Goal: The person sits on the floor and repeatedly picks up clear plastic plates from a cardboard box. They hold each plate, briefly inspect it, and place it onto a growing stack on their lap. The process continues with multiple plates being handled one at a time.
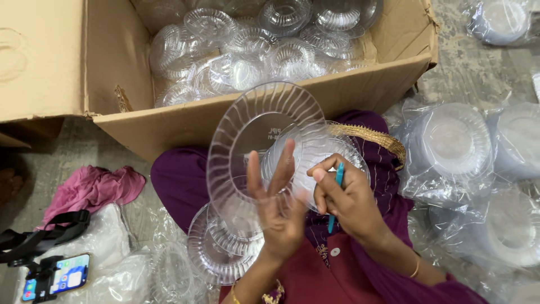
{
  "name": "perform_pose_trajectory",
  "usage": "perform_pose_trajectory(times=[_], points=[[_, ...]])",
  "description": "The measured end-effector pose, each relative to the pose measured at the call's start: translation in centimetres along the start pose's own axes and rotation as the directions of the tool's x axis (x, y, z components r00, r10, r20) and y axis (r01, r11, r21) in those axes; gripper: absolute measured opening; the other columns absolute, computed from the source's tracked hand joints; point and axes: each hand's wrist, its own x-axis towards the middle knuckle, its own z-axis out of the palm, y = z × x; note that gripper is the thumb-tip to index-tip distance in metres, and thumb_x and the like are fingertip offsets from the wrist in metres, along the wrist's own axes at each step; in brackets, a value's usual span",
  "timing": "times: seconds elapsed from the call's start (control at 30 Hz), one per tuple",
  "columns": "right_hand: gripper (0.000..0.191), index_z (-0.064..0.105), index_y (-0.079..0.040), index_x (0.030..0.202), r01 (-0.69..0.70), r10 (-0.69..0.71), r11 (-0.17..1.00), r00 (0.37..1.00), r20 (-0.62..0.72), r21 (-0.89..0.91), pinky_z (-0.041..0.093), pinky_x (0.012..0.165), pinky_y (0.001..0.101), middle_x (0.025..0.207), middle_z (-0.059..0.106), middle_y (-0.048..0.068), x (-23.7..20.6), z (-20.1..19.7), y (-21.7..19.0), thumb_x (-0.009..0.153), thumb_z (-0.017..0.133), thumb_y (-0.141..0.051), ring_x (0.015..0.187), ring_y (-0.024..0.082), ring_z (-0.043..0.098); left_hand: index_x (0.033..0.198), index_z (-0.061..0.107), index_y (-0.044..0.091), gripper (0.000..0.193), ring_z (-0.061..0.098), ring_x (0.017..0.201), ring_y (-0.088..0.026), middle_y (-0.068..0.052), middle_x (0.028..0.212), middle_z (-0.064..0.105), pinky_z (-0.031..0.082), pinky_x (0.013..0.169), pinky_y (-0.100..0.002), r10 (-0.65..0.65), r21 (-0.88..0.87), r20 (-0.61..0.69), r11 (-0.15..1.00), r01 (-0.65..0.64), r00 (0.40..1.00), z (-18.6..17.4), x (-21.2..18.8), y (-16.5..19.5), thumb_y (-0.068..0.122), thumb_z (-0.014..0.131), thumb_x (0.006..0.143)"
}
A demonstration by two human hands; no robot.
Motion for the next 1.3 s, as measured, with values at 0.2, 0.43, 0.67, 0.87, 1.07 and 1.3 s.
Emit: perform_pose_trajectory(times=[0.2,0.43,0.67,0.87,1.07,1.3], points=[[0.031,0.049,-0.005,0.133,0.272,-0.267,0.959,0.961,0.074,-0.079,0.039,0.057,0.0212,0.091,0.061,0.002,-0.5,-3.2,0.0,0.110,0.043,-0.026,0.066,0.006,0.049,0.156,0.024,0.000,0.059,0.064,0.126,-0.042,-0.034,0.146,0.054,0.064,0.093,-0.045,-0.546,-0.488,-0.137,0.763,0.423,0.827,-0.3,0.8,0.0,0.000,0.044,0.100],[0.065,0.051,-0.006,0.111,0.460,-0.440,0.835,0.888,0.137,-0.302,0.031,0.055,0.0187,0.076,0.045,-0.006,0.8,-7.7,0.5,0.088,0.071,-0.064,0.061,0.001,0.038,0.150,0.030,-0.003,0.055,0.069,0.119,-0.040,-0.034,0.139,0.059,0.065,0.088,-0.041,-0.655,-0.502,-0.002,0.654,0.566,0.755,0.5,1.2,1.5,0.000,0.046,0.098],[0.091,0.039,-0.011,0.101,0.466,-0.440,0.830,0.885,0.154,-0.308,0.036,0.058,0.0201,0.080,0.043,-0.005,1.5,-7.9,0.1,0.057,0.086,-0.076,0.067,0.004,0.043,0.150,0.030,-0.002,0.054,0.068,0.120,-0.037,-0.032,0.140,0.059,0.065,0.088,-0.040,-0.668,-0.518,0.063,0.613,0.597,0.741,1.1,1.2,2.1,0.000,0.045,0.099],[0.081,0.042,-0.013,0.092,0.472,-0.496,0.653,0.857,0.137,-0.592,0.041,0.059,0.0163,0.083,0.048,-0.004,1.8,-7.9,0.4,0.064,0.068,-0.083,0.068,0.004,0.051,0.150,0.031,-0.004,0.053,0.071,0.117,-0.036,-0.032,0.138,0.061,0.066,0.086,-0.039,-0.668,-0.501,0.019,0.637,0.586,0.744,1.5,1.4,1.9,-0.002,0.044,0.098],[0.086,0.044,-0.009,0.094,0.434,-0.463,0.737,0.883,0.081,-0.518,0.046,0.063,0.0192,0.085,0.051,-0.005,1.8,-7.3,0.7,0.068,0.065,-0.088,0.074,0.004,0.053,0.152,0.030,-0.004,0.055,0.070,0.116,-0.035,-0.032,0.137,0.061,0.066,0.086,-0.039,-0.658,-0.527,0.014,0.635,0.565,0.753,1.4,1.3,1.4,-0.005,0.043,0.099],[0.083,0.041,-0.011,0.092,0.401,-0.450,0.748,0.892,0.041,-0.529,0.034,0.057,0.0185,0.072,0.043,-0.008,2.0,-6.5,0.7,0.071,0.061,-0.089,0.065,0.002,0.044,0.152,0.030,-0.003,0.055,0.070,0.116,-0.035,-0.031,0.137,0.061,0.066,0.086,-0.039,-0.653,-0.536,-0.017,0.645,0.545,0.757,1.5,1.2,0.9,-0.005,0.042,0.099]])
